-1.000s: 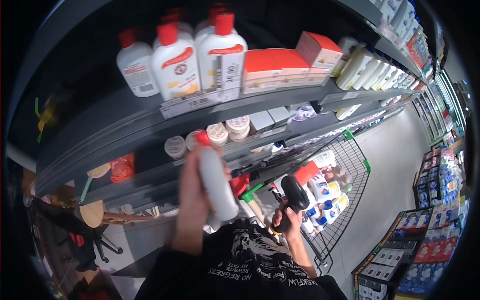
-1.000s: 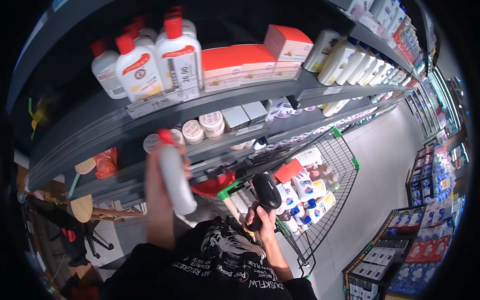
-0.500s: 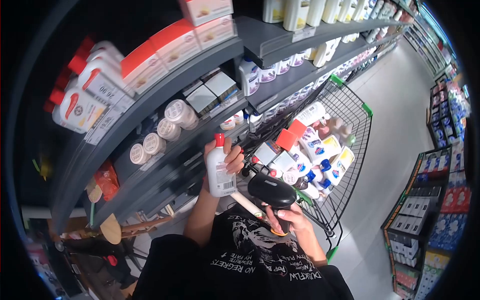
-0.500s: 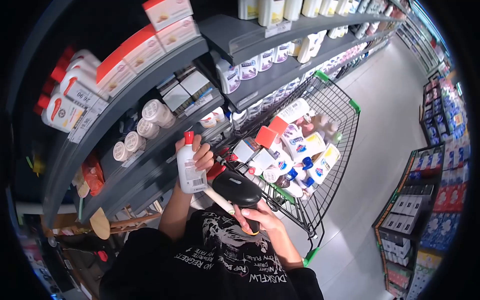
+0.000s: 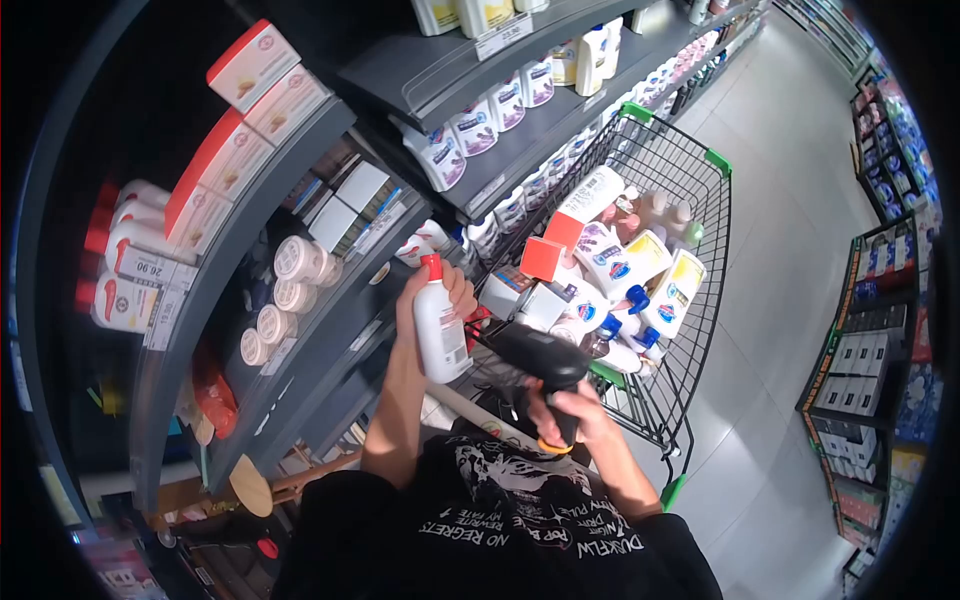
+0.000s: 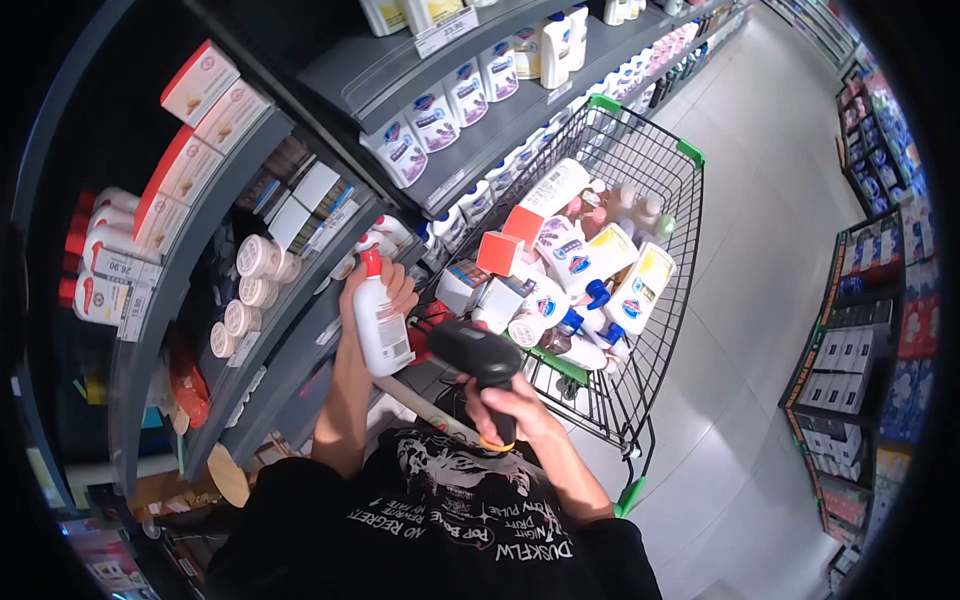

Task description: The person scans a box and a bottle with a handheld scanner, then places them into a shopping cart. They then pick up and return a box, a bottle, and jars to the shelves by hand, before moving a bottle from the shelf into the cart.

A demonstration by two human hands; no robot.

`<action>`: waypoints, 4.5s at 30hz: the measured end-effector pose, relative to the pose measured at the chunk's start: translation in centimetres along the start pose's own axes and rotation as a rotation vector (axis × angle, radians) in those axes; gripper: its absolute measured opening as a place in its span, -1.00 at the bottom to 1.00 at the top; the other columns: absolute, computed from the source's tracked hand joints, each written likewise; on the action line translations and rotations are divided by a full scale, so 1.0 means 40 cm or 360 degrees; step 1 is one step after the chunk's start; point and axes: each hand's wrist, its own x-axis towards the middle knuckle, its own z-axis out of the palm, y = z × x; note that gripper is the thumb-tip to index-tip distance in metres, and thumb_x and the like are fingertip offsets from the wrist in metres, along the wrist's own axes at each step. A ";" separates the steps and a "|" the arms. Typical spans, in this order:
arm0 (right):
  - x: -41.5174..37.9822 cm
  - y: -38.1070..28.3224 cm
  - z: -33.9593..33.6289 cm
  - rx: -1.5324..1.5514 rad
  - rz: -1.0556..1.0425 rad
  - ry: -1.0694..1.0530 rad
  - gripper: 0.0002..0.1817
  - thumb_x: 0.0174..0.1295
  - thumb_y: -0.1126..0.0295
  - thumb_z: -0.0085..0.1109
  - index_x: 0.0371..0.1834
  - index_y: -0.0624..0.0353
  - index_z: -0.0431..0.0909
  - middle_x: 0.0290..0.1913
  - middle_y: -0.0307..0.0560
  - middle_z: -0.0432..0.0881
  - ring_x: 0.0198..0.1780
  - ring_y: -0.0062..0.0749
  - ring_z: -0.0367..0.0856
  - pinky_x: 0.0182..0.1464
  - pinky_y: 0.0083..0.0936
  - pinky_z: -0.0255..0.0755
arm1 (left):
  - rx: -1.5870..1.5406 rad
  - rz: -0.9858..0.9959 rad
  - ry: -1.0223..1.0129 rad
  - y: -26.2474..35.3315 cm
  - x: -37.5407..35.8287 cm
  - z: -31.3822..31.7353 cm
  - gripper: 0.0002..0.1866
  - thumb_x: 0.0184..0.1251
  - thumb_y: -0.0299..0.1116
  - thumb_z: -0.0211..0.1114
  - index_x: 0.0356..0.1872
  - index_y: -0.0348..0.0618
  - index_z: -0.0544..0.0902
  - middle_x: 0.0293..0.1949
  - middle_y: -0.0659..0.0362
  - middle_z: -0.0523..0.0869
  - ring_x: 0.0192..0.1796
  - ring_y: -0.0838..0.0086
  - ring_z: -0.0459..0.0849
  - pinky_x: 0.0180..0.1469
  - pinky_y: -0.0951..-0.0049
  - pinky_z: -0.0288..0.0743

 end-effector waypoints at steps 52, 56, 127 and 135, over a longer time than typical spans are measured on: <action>0.014 0.047 -0.041 0.0249 -0.0215 0.0282 -0.59 0.39 0.15 -0.01 0.18 0.15 0.35 -0.56 -0.12 0.33 -0.63 -0.46 0.32 -0.65 -0.52 0.31 | 0.3148 0.3007 0.2422 0.678 -0.306 0.407 -0.55 0.25 -0.17 0.42 -0.06 -0.35 0.53 -0.19 -0.01 0.56 -0.08 0.21 0.53 0.02 0.27 0.41; 0.013 0.037 -0.033 0.0230 -0.0264 0.0267 -0.59 0.41 0.15 -0.03 0.18 0.16 0.34 -0.56 -0.12 0.32 -0.62 -0.46 0.31 -0.65 -0.53 0.30 | 0.3383 0.2158 0.2964 0.735 -0.311 0.408 -0.38 0.27 0.14 0.28 -0.10 -0.37 0.65 -0.05 -0.21 0.60 0.07 -0.05 0.55 0.12 0.06 0.40; -0.015 0.027 -0.016 0.0011 -0.0099 0.0047 -0.49 0.26 0.34 0.17 0.20 0.31 0.26 -0.54 -0.02 0.36 -0.62 -0.40 0.34 -0.66 -0.49 0.33 | 0.2114 -0.0271 -0.0026 -0.607 0.083 -0.316 -0.58 0.04 -0.17 0.53 -0.22 -0.22 0.57 -0.38 0.10 0.66 -0.31 0.40 0.60 -0.23 0.37 0.44; -0.014 0.017 -0.023 -0.0075 -0.0067 0.0052 -0.49 0.27 0.26 0.15 0.19 0.25 0.24 -0.54 -0.05 0.34 -0.61 -0.43 0.33 -0.67 -0.49 0.35 | 0.1628 -0.0227 -0.0162 -0.594 0.121 -0.260 -0.59 -0.03 -0.21 0.54 -0.25 -0.20 0.56 -0.41 0.10 0.65 -0.30 0.40 0.61 -0.25 0.39 0.43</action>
